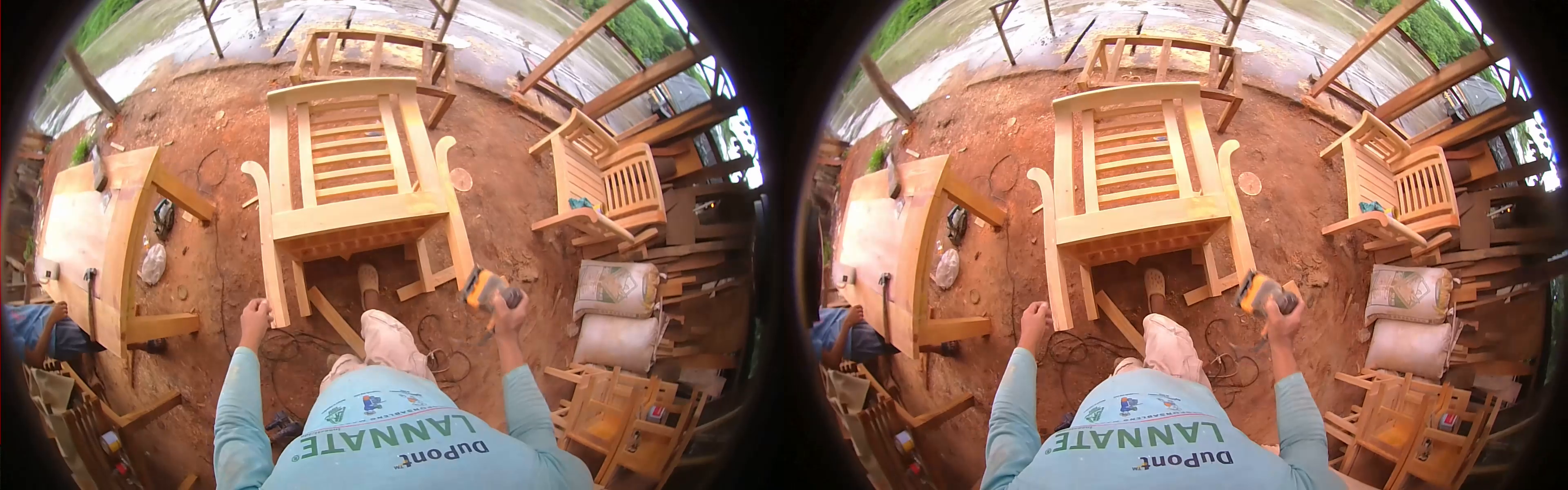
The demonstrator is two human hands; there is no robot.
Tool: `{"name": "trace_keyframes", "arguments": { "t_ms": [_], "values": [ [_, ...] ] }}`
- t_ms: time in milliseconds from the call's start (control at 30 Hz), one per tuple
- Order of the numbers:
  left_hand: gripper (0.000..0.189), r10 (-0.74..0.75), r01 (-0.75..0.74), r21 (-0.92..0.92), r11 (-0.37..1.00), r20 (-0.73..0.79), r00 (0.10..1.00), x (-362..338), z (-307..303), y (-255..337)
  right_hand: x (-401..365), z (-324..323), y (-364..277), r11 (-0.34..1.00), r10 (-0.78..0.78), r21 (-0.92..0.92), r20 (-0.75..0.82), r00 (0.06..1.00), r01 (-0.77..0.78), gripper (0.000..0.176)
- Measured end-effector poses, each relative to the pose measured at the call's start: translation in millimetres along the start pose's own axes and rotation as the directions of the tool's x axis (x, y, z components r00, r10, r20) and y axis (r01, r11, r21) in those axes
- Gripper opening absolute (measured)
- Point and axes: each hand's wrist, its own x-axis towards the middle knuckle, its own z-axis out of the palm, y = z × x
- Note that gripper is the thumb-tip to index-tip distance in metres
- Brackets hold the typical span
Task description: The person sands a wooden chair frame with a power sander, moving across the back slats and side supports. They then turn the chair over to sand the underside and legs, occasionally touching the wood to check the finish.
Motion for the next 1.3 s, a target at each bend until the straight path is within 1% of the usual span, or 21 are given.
{"name": "trace_keyframes", "arguments": {
  "t_ms": [33,100,200,267,300,333,367,400,467,500,567,600,633,733,833,967,1067,1167,1233,1300],
  "values": [
    [0.026,0.022,-0.022,-0.001,1.000,-0.010,1.000,8,7,5,16,26,-19,0.998,0.023,0.050,0.066,0.998,-0.026,0.069],
    [0.026,-0.010,0.009,-0.030,1.000,-0.045,0.999,18,13,32,51,82,-36,0.985,0.014,0.167,0.198,0.980,-0.047,0.069],
    [0.027,-0.052,0.046,-0.054,0.997,-0.122,0.991,56,17,53,96,177,-54,0.991,-0.067,0.131,0.269,0.961,0.032,0.067],
    [0.027,-0.096,0.087,-0.055,0.995,-0.191,0.977,88,15,54,115,239,-103,0.989,-0.039,0.149,0.341,0.939,-0.013,0.064],
    [0.028,-0.127,0.121,-0.039,0.992,-0.217,0.968,103,11,50,121,263,-118,0.988,-0.007,0.143,0.378,0.926,-0.051,0.063],
    [0.028,-0.162,0.161,-0.025,0.987,-0.241,0.957,112,10,46,137,299,-94,0.977,-0.028,0.204,0.397,0.917,-0.058,0.063],
    [0.032,-0.207,0.231,0.057,0.971,-0.273,0.939,121,11,52,150,328,-82,0.992,-0.039,0.129,0.413,0.910,-0.015,0.063],
    [0.034,-0.180,0.227,0.122,0.966,-0.312,0.933,134,15,54,163,356,-78,0.998,-0.057,0.060,0.426,0.903,0.035,0.063],
    [0.038,-0.119,0.227,0.262,0.938,-0.371,0.921,157,20,48,180,404,-81,0.982,-0.141,-0.047,0.449,0.882,0.181,0.067],
    [0.044,-0.130,0.243,0.297,0.923,-0.355,0.926,156,26,80,185,426,-80,0.962,-0.183,-0.097,0.463,0.867,0.255,0.069],
    [0.045,-0.104,0.236,0.301,0.924,-0.397,0.912,179,39,84,187,460,-83,0.939,-0.194,-0.167,0.464,0.865,0.300,0.072],
    [0.045,-0.090,0.231,0.305,0.924,-0.414,0.906,190,44,83,186,471,-82,0.924,-0.200,-0.204,0.463,0.864,0.323,0.073],
    [0.050,-0.117,0.254,0.302,0.919,-0.406,0.906,201,47,84,183,482,-79,0.933,-0.157,-0.215,0.476,0.865,0.287,0.078],
    [0.055,-0.176,0.319,0.313,0.894,-0.409,0.895,235,58,81,171,501,-74,0.907,-0.128,-0.287,0.507,0.852,0.307,0.079],
    [0.063,-0.194,0.332,0.284,0.900,-0.421,0.886,265,69,68,161,515,-66,0.882,-0.112,-0.348,0.498,0.860,0.316,0.079],
    [0.070,-0.295,0.414,0.197,0.889,-0.445,0.845,297,84,47,156,525,-59,0.854,-0.108,-0.397,0.497,0.861,0.337,0.078],
    [0.072,-0.391,0.497,0.127,0.858,-0.465,0.794,302,96,63,156,531,-61,0.826,-0.116,-0.433,0.495,0.861,0.360,0.078],
    [0.072,-0.393,0.520,0.145,0.842,-0.495,0.775,309,110,48,162,534,-60,0.802,-0.132,-0.457,0.491,0.861,0.384,0.077],
    [0.072,-0.356,0.514,0.165,0.842,-0.547,0.758,309,114,52,167,535,-58,0.774,-0.143,-0.482,0.499,0.855,0.411,0.077],
    [0.071,-0.336,0.520,0.174,0.837,-0.586,0.738,308,115,53,171,535,-58,0.763,-0.129,-0.509,0.484,0.866,0.398,0.076]
  ]
}}
